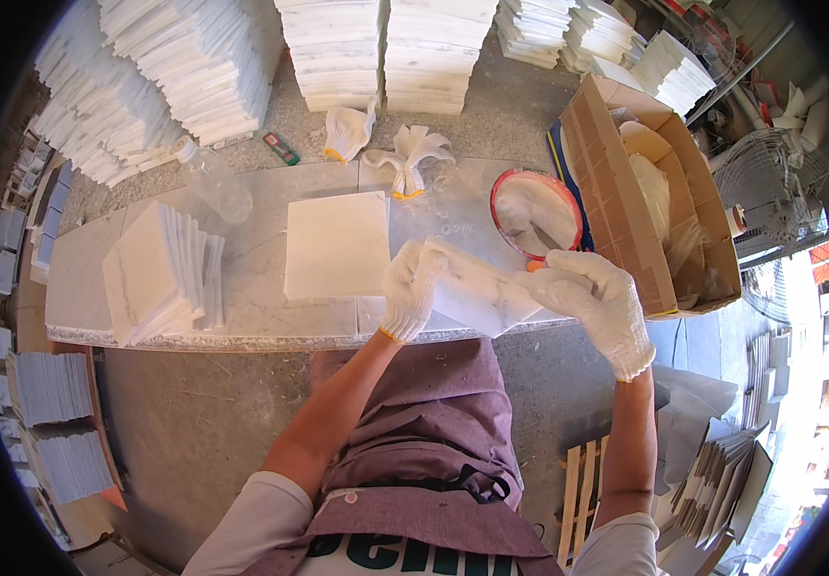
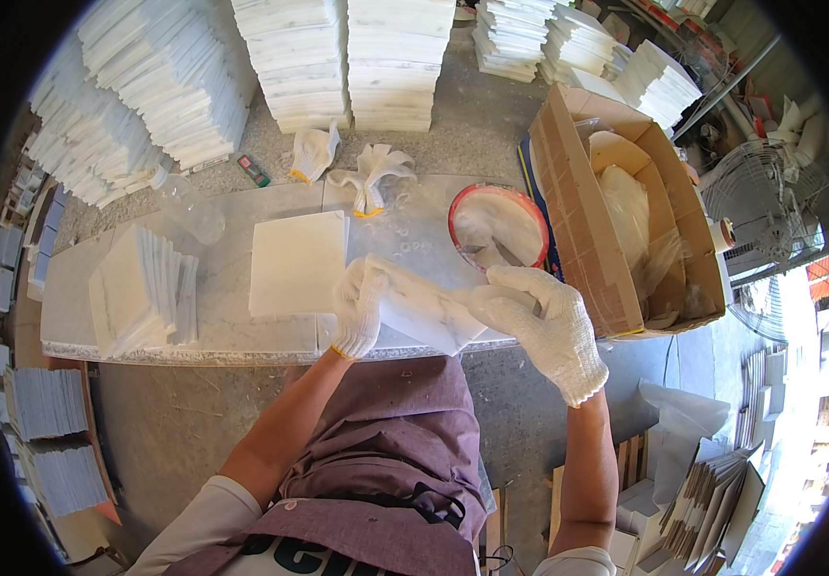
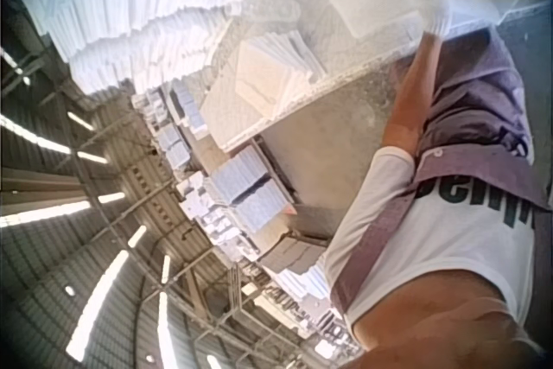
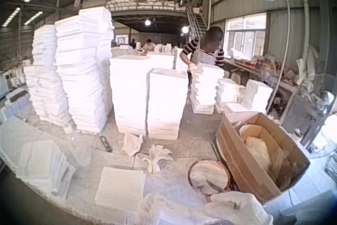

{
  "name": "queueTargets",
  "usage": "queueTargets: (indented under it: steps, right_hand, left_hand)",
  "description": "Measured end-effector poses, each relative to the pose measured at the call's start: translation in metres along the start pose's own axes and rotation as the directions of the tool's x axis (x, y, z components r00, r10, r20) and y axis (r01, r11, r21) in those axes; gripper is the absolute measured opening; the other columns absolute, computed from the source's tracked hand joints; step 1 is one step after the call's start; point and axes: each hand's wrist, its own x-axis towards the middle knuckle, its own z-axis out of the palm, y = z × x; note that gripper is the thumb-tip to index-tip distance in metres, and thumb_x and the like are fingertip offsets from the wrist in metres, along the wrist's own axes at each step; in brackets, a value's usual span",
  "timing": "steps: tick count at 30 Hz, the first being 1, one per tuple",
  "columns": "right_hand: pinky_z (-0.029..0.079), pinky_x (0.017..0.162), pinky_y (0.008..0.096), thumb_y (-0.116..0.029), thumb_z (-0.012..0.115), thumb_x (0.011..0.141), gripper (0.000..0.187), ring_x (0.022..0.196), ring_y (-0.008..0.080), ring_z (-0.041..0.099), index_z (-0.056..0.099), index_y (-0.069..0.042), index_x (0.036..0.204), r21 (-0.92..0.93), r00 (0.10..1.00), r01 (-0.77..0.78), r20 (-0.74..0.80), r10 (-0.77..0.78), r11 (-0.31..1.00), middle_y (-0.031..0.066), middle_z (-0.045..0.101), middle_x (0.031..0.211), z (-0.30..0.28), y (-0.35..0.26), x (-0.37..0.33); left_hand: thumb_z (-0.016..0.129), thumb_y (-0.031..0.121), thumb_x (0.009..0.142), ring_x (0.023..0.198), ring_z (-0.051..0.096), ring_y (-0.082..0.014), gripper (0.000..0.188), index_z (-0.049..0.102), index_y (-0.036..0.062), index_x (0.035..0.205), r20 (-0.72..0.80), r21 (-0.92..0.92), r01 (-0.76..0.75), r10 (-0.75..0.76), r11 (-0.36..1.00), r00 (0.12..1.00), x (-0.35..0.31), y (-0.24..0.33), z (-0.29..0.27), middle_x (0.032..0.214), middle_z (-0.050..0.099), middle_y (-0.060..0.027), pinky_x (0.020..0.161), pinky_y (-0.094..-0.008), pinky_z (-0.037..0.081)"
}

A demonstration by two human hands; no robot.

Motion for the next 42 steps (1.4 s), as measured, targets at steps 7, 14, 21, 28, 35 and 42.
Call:
queueTargets:
  steps: [7,14,21,28,35,42]
  right_hand:
    - [0.050,0.090,0.0272,-0.014,0.072,0.087,0.039,0.102,0.0131,0.065,0.066,0.005,0.120,-0.008,1.000,-0.011,-0.006,0.011,1.000,0.0126,0.071,0.112,0.001,-0.001,0.000]
    - [0.050,0.089,0.0275,-0.015,0.073,0.087,0.039,0.101,0.0134,0.065,0.066,0.005,0.120,-0.012,1.000,0.006,-0.009,-0.006,1.000,0.0127,0.071,0.111,0.001,-0.002,-0.001]
    - [0.051,0.089,0.0278,-0.014,0.072,0.087,0.038,0.101,0.0141,0.066,0.066,0.004,0.119,-0.024,1.000,0.018,-0.013,-0.018,1.000,0.0133,0.071,0.110,0.002,0.000,0.000]
    - [0.050,0.089,0.0277,-0.015,0.072,0.087,0.038,0.100,0.0141,0.066,0.066,0.004,0.119,-0.026,1.000,0.015,-0.009,-0.015,1.000,0.0135,0.071,0.110,0.002,-0.001,0.000]
    - [0.050,0.089,0.0277,-0.016,0.072,0.087,0.039,0.100,0.0143,0.066,0.066,0.005,0.119,-0.038,1.000,0.028,-0.013,-0.029,0.999,0.0141,0.071,0.111,0.002,0.001,0.001]
    - [0.051,0.088,0.0277,-0.018,0.073,0.088,0.038,0.100,0.0133,0.065,0.067,0.004,0.119,-0.017,1.000,0.010,-0.010,-0.010,1.000,0.0132,0.071,0.111,0.001,-0.001,0.000]
  left_hand:
    - [0.065,0.013,0.095,0.069,0.046,-0.0031,0.013,0.062,0.0059,0.085,-0.006,0.009,0.000,0.000,1.000,1.000,0.000,0.003,0.002,0.073,0.056,0.0043,0.061,-0.0214,0.041]
    - [0.063,0.018,0.097,0.073,0.048,-0.0044,0.014,0.062,0.0067,0.089,0.045,0.058,0.013,-0.015,0.998,0.999,0.000,-0.004,-0.006,0.078,0.056,0.0041,0.065,-0.0223,0.041]
    - [0.065,0.016,0.094,0.068,0.045,-0.0039,0.016,0.061,0.0056,0.083,-0.002,0.061,-0.020,0.020,0.998,1.000,0.001,-0.001,-0.001,0.072,0.055,0.0040,0.060,-0.0224,0.039]
    - [0.064,0.016,0.095,0.071,0.049,-0.0041,0.014,0.062,0.0044,0.086,0.011,0.033,0.008,-0.008,0.999,1.000,0.000,0.006,0.000,0.074,0.059,0.0023,0.063,-0.0221,0.043]
    - [0.063,0.015,0.095,0.070,0.048,-0.0041,0.015,0.062,0.0045,0.085,0.018,0.056,-0.016,0.015,0.998,1.000,0.001,0.008,0.001,0.073,0.058,0.0025,0.061,-0.0223,0.042]
    - [0.064,0.015,0.095,0.067,0.044,-0.0037,0.017,0.059,0.0060,0.081,0.011,0.073,-0.023,0.022,0.997,1.000,0.002,0.003,-0.001,0.070,0.053,0.0040,0.058,-0.0228,0.039]
